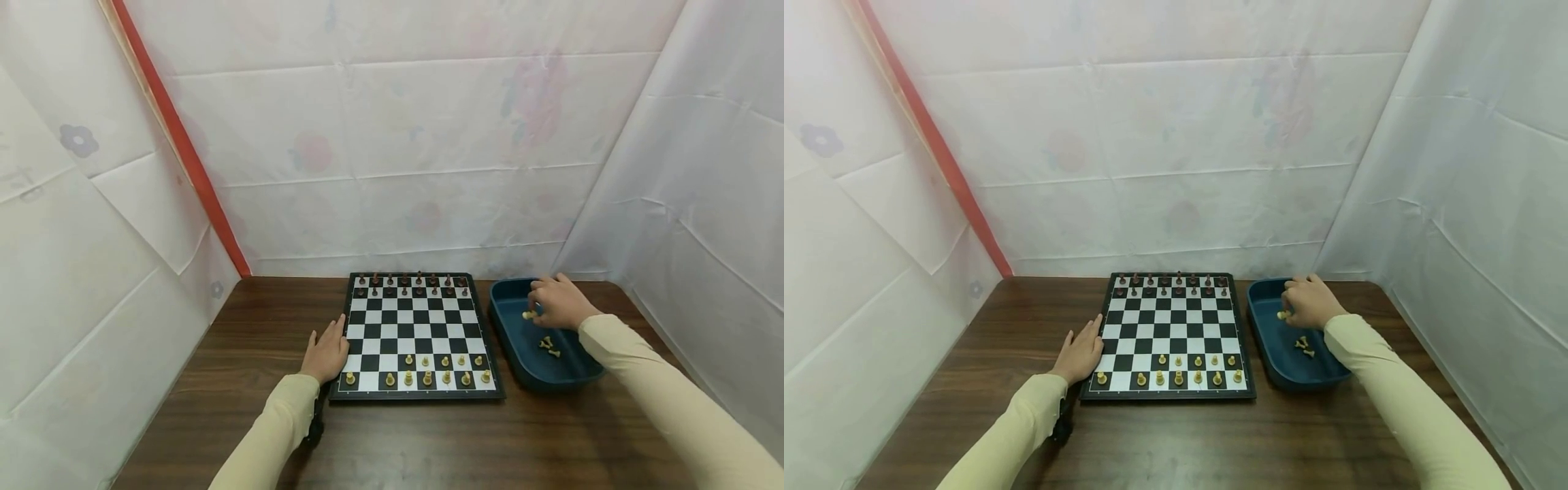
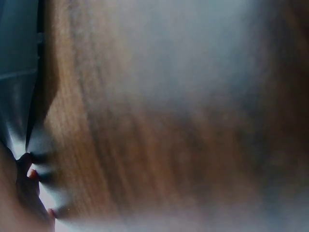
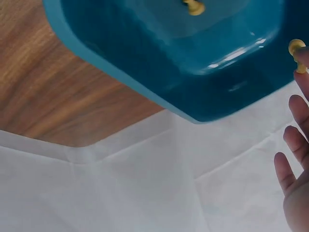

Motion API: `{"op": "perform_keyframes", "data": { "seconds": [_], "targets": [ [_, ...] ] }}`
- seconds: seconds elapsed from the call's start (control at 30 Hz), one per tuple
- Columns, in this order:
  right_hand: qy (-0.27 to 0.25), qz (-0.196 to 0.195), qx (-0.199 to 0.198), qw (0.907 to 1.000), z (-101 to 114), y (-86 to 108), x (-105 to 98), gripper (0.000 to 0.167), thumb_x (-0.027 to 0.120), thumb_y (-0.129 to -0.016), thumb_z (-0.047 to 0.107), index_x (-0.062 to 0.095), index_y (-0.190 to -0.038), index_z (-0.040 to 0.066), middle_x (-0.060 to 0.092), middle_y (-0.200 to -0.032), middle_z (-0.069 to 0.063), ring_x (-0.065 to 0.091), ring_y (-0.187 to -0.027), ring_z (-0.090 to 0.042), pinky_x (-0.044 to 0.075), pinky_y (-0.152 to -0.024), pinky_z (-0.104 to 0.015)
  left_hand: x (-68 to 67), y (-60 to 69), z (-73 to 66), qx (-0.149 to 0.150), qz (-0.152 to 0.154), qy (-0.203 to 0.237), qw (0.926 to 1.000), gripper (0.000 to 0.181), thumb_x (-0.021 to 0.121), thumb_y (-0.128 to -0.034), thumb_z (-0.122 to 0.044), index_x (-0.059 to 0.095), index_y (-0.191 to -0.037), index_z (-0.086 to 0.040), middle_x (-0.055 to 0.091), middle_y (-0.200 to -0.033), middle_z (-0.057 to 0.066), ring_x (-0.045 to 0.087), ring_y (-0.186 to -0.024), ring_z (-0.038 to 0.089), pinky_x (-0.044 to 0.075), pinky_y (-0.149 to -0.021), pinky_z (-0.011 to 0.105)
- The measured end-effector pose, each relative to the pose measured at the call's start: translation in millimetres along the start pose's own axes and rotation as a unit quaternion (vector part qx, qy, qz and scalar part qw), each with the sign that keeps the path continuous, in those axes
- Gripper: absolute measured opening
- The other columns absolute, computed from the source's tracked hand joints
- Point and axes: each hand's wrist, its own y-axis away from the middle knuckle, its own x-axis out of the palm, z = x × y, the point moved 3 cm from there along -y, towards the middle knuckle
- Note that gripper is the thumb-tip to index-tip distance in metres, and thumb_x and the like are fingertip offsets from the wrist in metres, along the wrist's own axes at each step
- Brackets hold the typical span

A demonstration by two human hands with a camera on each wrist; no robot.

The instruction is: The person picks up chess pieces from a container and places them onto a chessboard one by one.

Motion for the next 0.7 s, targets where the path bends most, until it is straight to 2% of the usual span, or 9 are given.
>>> {"op": "perform_keyframes", "data": {
  "seconds": [0.37,0.7],
  "targets": [
    [-0.004,0.001,-0.034,0.9994,28,-7.7,-28,0.013,0.082,-0.066,0.022,0.070,-0.072,0.019,0.048,-0.073,0.008,0.047,-0.074,-0.017,0.032,-0.066,-0.037,0.8,-0.8,1.1,-0.006,0.007,0.004,0.9999,0.054,0.027,-0.0999,-0.021,0.023,-0.151,-0.002,0.031,-0.152,0.016,0.025,-0.141,0.030,0.006,-0.112,0.058],
    [0.019,0.006,-0.076,0.9969,68,-27.9,-44,0.009,0.079,-0.068,0.022,0.070,-0.069,0.022,0.051,-0.076,0.009,0.044,-0.074,-0.015,0.033,-0.066,-0.037,0.5,0.2,0.9,-0.002,0.003,0.002,1.0000,0.054,0.028,-0.0999,-0.020,0.023,-0.151,-0.001,0.032,-0.151,0.016,0.026,-0.140,0.030,0.007,-0.111,0.059]
  ]
}}
